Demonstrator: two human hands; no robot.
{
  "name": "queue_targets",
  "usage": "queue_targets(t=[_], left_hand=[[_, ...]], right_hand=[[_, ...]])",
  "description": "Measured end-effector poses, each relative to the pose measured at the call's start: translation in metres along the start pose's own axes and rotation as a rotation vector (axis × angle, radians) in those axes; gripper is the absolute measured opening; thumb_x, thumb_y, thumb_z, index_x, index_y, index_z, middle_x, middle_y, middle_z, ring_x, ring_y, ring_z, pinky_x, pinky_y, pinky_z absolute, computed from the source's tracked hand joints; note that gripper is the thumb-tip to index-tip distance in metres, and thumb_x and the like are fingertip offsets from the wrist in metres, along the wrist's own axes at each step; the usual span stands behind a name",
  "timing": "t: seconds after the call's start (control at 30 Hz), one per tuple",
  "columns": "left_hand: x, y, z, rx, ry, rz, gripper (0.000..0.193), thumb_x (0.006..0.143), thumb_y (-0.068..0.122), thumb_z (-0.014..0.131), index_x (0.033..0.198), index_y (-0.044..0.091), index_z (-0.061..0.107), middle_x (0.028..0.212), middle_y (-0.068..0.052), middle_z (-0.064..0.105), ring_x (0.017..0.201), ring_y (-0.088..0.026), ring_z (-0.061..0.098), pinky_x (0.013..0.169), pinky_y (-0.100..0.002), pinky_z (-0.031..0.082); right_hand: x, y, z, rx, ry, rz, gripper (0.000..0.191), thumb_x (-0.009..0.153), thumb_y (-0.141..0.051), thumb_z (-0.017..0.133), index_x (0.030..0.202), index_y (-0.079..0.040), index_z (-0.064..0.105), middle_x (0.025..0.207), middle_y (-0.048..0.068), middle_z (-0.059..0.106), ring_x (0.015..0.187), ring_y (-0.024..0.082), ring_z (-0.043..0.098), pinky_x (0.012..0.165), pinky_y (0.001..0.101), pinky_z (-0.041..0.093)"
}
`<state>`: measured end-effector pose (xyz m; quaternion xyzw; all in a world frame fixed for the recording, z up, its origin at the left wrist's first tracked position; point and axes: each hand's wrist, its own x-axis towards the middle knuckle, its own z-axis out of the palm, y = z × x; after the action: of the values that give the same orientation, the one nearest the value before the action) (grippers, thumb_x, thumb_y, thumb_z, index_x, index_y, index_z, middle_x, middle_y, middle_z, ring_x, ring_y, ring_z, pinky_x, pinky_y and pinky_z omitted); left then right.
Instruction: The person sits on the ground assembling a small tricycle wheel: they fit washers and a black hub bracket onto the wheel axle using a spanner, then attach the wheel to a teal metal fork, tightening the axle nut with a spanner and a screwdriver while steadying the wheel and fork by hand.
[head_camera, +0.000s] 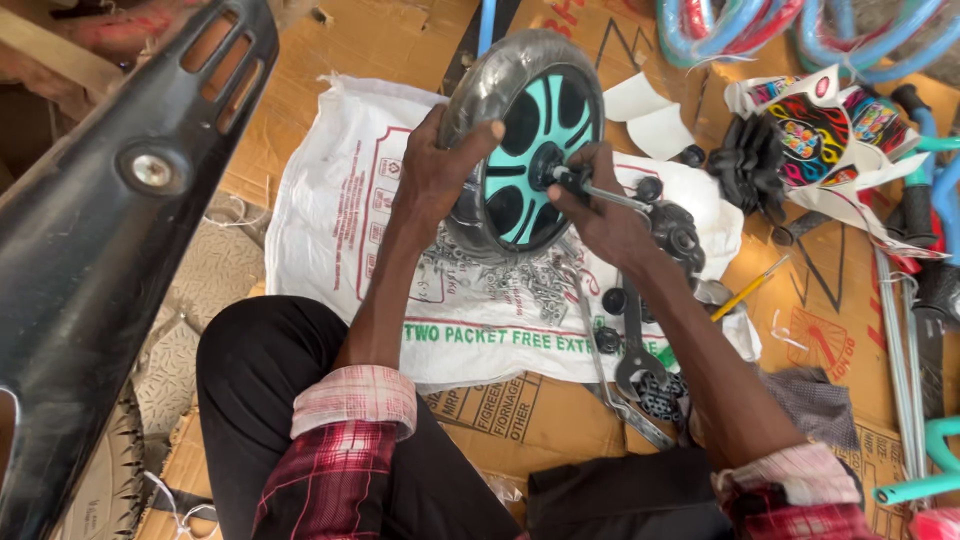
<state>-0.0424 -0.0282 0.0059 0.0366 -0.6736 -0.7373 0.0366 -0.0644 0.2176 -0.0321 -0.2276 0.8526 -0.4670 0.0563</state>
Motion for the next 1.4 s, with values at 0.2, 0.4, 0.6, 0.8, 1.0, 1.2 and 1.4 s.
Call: queue_targets(t=[0.2, 0.4, 0.6, 0.8, 1.0, 1.2, 1.4], left_hand=[[-0.004, 0.000, 0.002, -0.052, -0.014, -0.002, 0.065, 0.074, 0.045, 0.082, 0.121, 0.004, 0.065, 0.103, -0.009, 0.072, 0.096, -0.020, 0.069, 0.083, -0.035, 0.057], [-0.012, 0.024, 0.010, -0.208, 0.032, -0.028, 0.055, 0.074, 0.034, 0.084, 0.114, 0.000, 0.068, 0.097, -0.008, 0.074, 0.083, -0.017, 0.071, 0.071, -0.032, 0.060], [-0.026, 0.058, 0.027, -0.420, -0.025, -0.206, 0.055, 0.076, 0.037, 0.083, 0.112, -0.001, 0.069, 0.084, -0.006, 0.064, 0.065, -0.016, 0.062, 0.049, -0.035, 0.056], [-0.029, 0.048, 0.032, -0.319, -0.043, -0.253, 0.066, 0.083, 0.054, 0.068, 0.126, 0.005, 0.064, 0.100, -0.008, 0.066, 0.089, -0.018, 0.065, 0.073, -0.040, 0.056], [-0.029, 0.002, 0.058, 0.017, -0.116, 0.174, 0.073, 0.102, 0.057, 0.045, 0.154, 0.005, 0.044, 0.149, -0.012, 0.050, 0.140, -0.025, 0.047, 0.114, -0.040, 0.035], [-0.018, -0.025, 0.065, -0.476, -0.106, -0.164, 0.063, 0.099, 0.058, 0.048, 0.141, 0.012, 0.052, 0.136, -0.010, 0.056, 0.132, -0.026, 0.050, 0.102, -0.043, 0.044], [-0.019, -0.040, 0.054, -0.797, -0.060, -0.325, 0.054, 0.100, 0.056, 0.053, 0.126, 0.009, 0.064, 0.111, -0.003, 0.064, 0.103, -0.019, 0.058, 0.093, -0.040, 0.050]], right_hand=[[-0.005, -0.008, -0.004, -0.013, -0.027, 0.121, 0.065, 0.094, -0.026, 0.071, 0.142, -0.012, 0.030, 0.103, 0.011, 0.054, 0.097, 0.019, 0.057, 0.085, 0.0386, 0.051], [-0.039, -0.001, -0.013, 0.176, 0.205, 0.071, 0.088, 0.095, -0.042, 0.066, 0.159, -0.014, 0.012, 0.152, 0.016, 0.035, 0.123, 0.030, 0.051, 0.097, 0.0431, 0.052], [-0.074, 0.007, -0.030, 0.914, 0.264, 0.379, 0.076, 0.105, -0.063, 0.046, 0.160, -0.014, 0.030, 0.165, 0.016, 0.038, 0.143, 0.025, 0.048, 0.116, 0.0475, 0.039], [-0.092, -0.039, -0.043, 1.290, 0.480, 0.401, 0.059, 0.093, -0.047, 0.063, 0.140, -0.013, 0.054, 0.134, 0.011, 0.062, 0.117, 0.031, 0.062, 0.103, 0.0582, 0.051], [-0.089, -0.092, -0.034, 1.160, 0.726, 0.095, 0.063, 0.079, -0.016, 0.082, 0.133, -0.009, 0.050, 0.120, 0.006, 0.065, 0.112, 0.023, 0.065, 0.097, 0.0488, 0.057], [-0.085, -0.118, -0.011, 0.636, 0.747, 0.184, 0.072, 0.076, -0.002, 0.082, 0.131, -0.006, 0.036, 0.109, 0.016, 0.060, 0.093, 0.028, 0.063, 0.078, 0.0392, 0.057], [-0.086, -0.148, 0.024, 0.184, 0.472, -0.167, 0.079, 0.084, -0.011, 0.090, 0.138, -0.005, 0.033, 0.127, 0.015, 0.054, 0.115, 0.022, 0.064, 0.093, 0.0326, 0.060]])
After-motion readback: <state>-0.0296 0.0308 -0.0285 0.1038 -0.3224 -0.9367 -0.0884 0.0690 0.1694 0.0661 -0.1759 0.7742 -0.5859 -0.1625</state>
